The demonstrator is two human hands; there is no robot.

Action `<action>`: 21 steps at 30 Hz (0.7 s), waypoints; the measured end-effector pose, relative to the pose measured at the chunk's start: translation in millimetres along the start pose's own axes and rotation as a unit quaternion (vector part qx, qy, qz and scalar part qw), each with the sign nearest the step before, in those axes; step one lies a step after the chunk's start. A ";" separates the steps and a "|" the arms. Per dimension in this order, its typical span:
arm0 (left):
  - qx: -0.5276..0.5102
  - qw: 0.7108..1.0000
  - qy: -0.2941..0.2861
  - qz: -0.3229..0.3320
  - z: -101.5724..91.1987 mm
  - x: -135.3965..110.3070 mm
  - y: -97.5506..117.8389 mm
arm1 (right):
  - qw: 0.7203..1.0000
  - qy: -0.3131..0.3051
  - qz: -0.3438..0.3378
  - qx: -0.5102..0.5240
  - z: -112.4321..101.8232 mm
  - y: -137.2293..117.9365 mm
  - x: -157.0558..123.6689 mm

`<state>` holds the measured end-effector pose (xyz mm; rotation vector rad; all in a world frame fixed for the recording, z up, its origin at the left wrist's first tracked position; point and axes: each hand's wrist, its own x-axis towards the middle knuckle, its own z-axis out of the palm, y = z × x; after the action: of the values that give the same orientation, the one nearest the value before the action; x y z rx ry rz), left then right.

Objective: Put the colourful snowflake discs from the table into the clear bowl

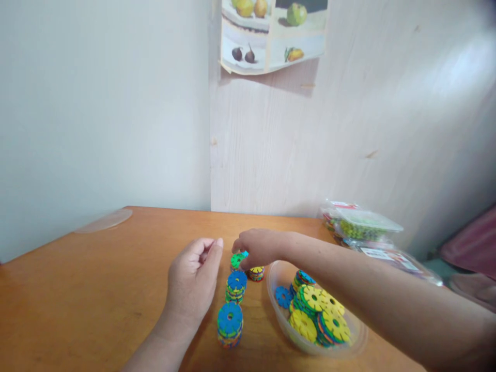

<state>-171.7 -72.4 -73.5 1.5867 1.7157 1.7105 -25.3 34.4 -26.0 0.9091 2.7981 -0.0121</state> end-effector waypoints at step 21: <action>0.015 1.000 -0.004 0.001 -1.2 -0.4 -0.1 | 0.986 0.108 0.057 0.116 7.6 15.6 -116.2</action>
<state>-172.5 -73.4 -73.5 1.6053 1.7448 1.6858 77.1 -21.0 -10.4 1.1886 2.9835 -0.2414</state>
